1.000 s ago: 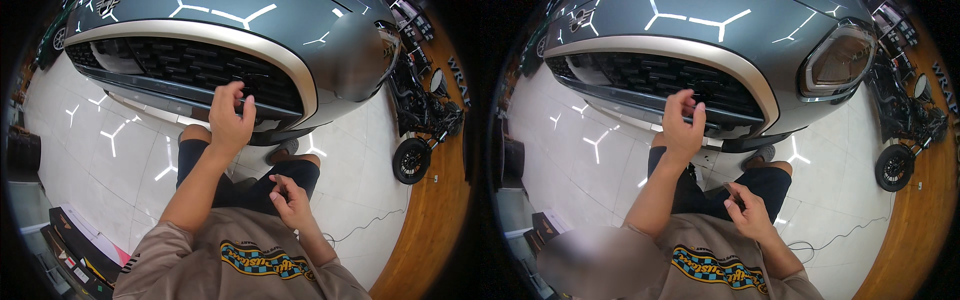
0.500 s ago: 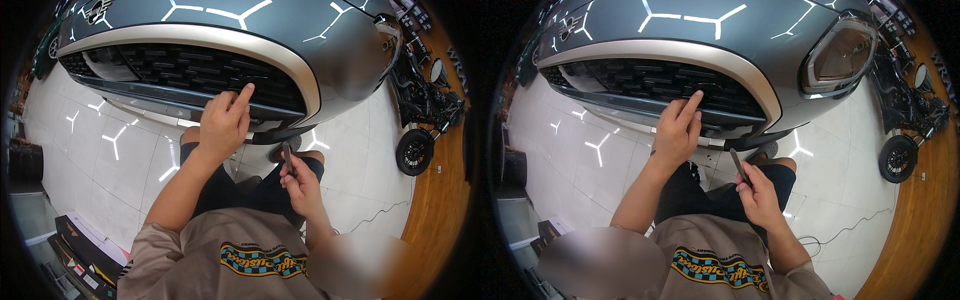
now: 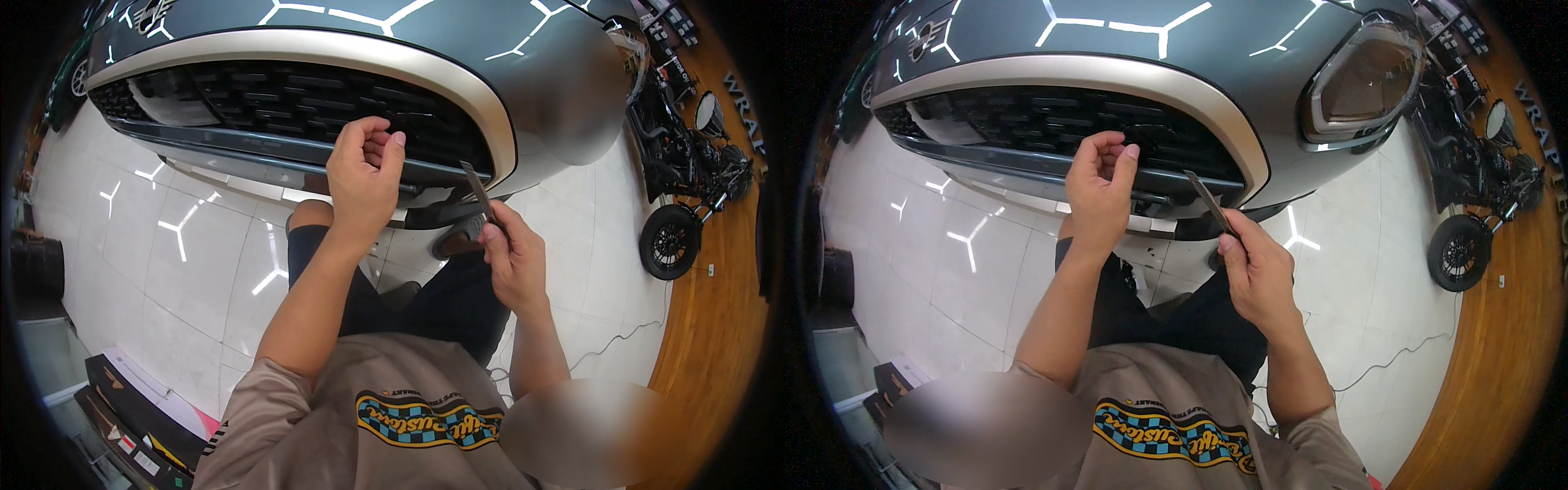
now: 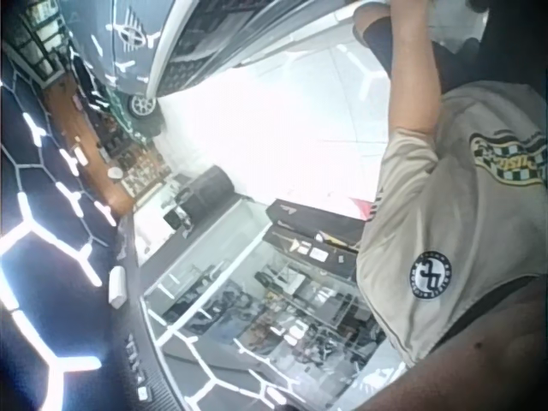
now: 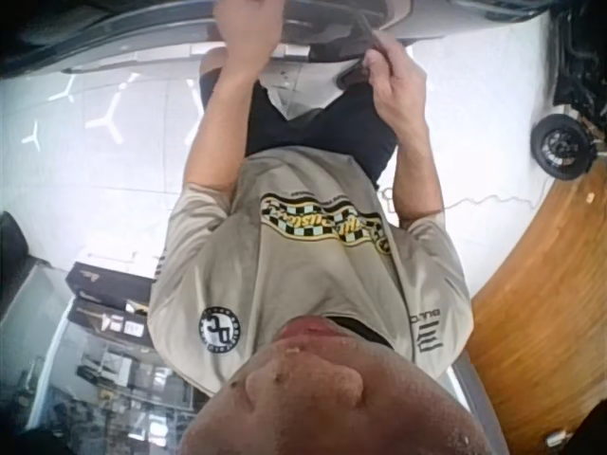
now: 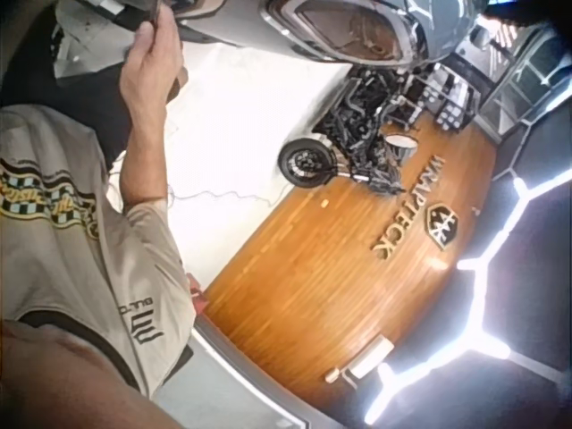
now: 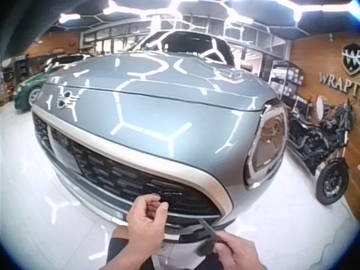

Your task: The person applies a protective film to the front grille of a car using a squeegee and a heat gun. They smooth the film over the grille slats, use the heat gun to soften the material, and then use the squeegee to press it into place. The person also cleans the floor and moves a stool during the process.

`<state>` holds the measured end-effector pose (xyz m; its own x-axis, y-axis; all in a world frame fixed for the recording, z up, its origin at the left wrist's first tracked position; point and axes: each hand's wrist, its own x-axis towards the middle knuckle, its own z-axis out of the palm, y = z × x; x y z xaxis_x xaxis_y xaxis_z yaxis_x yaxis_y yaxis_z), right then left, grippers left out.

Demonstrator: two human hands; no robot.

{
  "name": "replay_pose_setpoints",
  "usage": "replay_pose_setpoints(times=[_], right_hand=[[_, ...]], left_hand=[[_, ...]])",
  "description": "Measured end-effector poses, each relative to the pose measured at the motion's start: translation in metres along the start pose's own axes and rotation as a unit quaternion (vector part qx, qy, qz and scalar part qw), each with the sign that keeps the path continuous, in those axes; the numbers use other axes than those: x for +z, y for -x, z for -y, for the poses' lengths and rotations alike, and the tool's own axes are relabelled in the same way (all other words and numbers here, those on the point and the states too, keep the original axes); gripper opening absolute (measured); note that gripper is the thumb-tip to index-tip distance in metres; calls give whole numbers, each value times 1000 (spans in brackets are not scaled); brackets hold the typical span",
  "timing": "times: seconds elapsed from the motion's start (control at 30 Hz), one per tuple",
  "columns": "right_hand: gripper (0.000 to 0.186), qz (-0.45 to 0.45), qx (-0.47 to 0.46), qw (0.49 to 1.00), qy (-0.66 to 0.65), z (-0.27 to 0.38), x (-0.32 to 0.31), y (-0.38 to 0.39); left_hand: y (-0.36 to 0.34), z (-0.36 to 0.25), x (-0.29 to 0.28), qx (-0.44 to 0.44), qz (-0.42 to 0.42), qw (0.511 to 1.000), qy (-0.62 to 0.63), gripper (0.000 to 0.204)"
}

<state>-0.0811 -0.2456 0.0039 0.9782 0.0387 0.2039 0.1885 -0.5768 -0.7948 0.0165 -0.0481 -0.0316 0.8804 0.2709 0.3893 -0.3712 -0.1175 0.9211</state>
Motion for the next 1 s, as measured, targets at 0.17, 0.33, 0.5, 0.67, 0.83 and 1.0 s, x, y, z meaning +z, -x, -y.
replay_pose_setpoints(times=[0.17,0.33,0.5,0.67,0.83,1.0], right_hand=[[38,-30,-109,984,141,6,16,-28],[44,-69,-205,948,234,3,29,-52],[45,-88,-217,940,247,0,34,-56],[45,-92,-219,939,247,1,37,-59],[45,-86,-212,940,253,1,37,-60],[44,-79,-202,941,260,4,35,-60]], left_hand=[[-5,-7,-15,63,36,995,-75,34],[-11,-8,-16,84,85,988,-94,48],[-6,0,-12,50,73,994,-68,51],[-6,0,-10,47,60,996,-54,50],[-7,-1,-8,55,50,995,-59,46],[-6,-5,-8,50,56,995,-65,43]])
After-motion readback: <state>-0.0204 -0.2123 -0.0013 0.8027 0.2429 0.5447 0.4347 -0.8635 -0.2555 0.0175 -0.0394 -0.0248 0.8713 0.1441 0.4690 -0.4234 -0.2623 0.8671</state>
